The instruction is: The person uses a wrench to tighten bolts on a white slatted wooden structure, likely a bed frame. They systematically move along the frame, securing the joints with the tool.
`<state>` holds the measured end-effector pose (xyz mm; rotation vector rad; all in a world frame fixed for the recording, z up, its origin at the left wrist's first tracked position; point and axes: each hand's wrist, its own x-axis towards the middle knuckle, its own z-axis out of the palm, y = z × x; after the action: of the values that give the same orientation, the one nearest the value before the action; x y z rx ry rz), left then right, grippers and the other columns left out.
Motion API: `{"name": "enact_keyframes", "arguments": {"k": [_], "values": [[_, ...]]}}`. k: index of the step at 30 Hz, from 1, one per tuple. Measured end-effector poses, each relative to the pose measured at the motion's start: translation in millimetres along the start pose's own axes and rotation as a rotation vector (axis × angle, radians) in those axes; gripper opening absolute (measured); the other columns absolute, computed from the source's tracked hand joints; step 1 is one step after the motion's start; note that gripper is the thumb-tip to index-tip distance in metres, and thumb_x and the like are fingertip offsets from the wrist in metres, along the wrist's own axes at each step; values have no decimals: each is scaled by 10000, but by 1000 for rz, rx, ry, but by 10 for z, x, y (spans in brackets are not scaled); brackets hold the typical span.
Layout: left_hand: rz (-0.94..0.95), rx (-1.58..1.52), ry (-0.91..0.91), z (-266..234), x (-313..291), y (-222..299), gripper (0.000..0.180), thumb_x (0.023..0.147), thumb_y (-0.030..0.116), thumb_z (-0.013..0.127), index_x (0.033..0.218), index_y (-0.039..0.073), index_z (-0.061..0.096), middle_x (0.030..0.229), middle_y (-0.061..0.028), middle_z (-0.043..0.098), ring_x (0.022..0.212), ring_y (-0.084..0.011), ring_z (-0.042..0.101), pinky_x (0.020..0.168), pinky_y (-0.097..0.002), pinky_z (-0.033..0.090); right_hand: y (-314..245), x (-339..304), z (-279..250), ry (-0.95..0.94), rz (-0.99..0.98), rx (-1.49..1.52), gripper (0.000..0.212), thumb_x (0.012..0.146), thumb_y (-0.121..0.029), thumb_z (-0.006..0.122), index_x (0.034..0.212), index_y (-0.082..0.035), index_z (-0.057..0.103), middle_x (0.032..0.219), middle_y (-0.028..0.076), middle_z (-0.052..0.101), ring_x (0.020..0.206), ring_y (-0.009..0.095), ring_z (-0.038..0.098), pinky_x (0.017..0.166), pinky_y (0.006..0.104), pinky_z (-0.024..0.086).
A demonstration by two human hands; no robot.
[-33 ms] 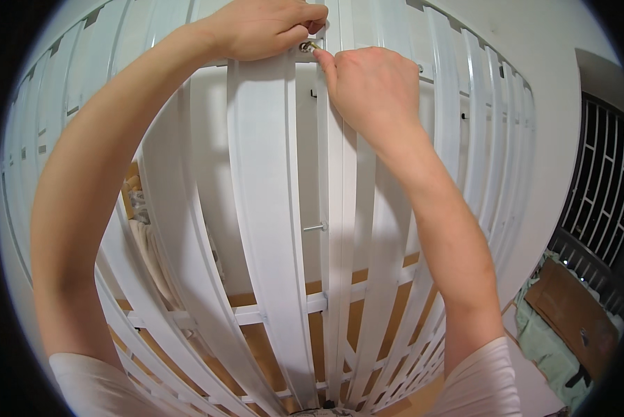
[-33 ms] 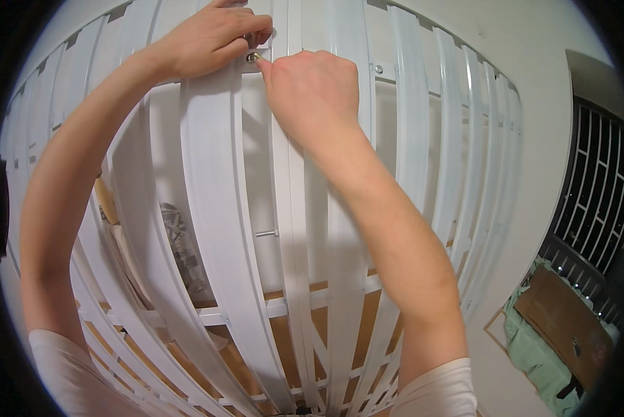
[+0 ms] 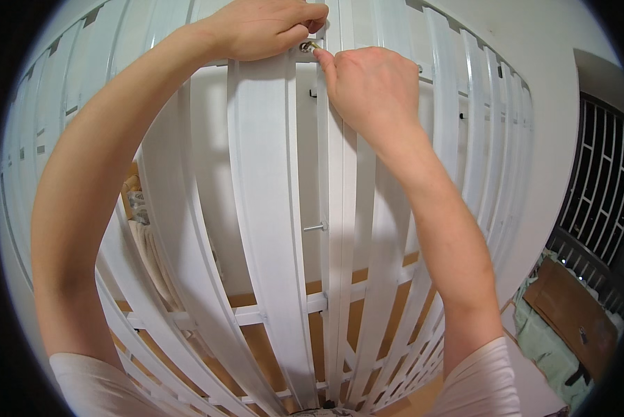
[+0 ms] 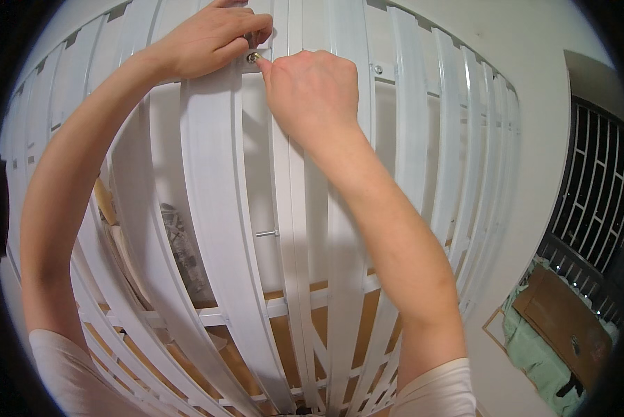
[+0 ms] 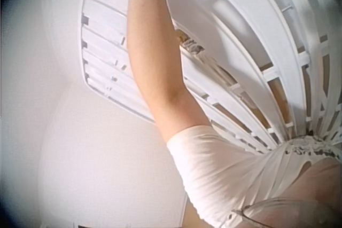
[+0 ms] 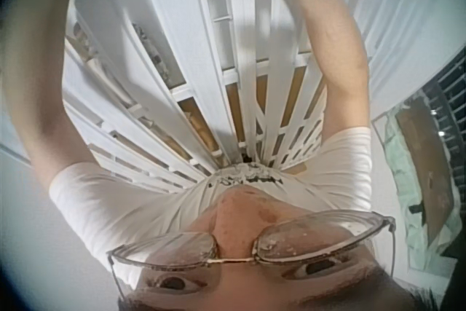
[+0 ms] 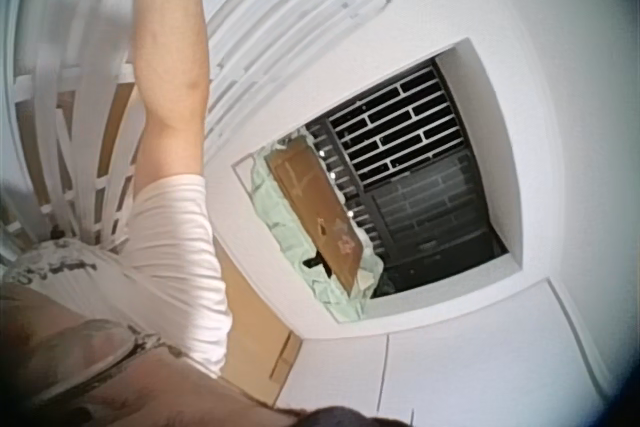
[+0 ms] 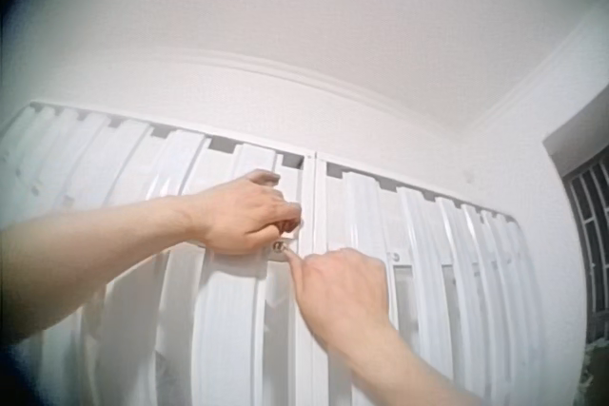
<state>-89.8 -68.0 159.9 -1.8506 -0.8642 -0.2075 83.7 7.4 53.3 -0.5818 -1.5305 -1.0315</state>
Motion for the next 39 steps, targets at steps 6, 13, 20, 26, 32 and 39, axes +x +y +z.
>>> {"name": "enact_keyframes", "arguments": {"k": [6,13,20,26,32,39], "values": [[24,-28,94,106,-27,-41,259,928,197,421,1052,51,595,953,-201,682,1020,-353,649,1189,-571,304,-216,4,25,-59,130,60,566,1026,-353,548,574,-23,637,535,170,576,537,366,591,520,481,454],[33,-87,123,147,-98,-126,236,947,200,440,1031,51,602,968,-188,689,1022,-354,648,1191,-551,314,-182,74,-172,-370,9,141,446,1000,-300,553,684,11,604,623,180,608,626,416,589,639,507,485],[60,-58,138,137,-88,-92,234,969,205,456,1047,37,599,963,-192,693,1028,-350,650,1176,-532,332,249,335,-454,-577,-598,29,230,910,-218,698,866,-22,585,848,140,642,873,320,650,769,454,527],[72,-130,122,24,-59,-54,227,973,185,472,1080,31,600,985,-199,713,1027,-353,654,1146,-494,360,344,718,-275,-55,-1240,75,306,825,-251,782,839,-86,525,891,40,563,862,238,613,738,373,553],[85,-146,94,15,-56,-79,204,966,141,482,1085,22,598,979,-202,715,1026,-355,653,1137,-464,367,534,679,-73,37,-1252,92,341,826,-308,779,923,-48,581,1041,51,644,881,228,654,732,335,587],[60,-177,105,84,-34,-121,177,962,143,498,1046,32,607,959,-190,705,1031,-356,638,1113,-453,382,571,636,19,160,-1238,135,400,859,-375,743,986,-18,616,1096,80,677,937,234,689,784,336,604]]}}
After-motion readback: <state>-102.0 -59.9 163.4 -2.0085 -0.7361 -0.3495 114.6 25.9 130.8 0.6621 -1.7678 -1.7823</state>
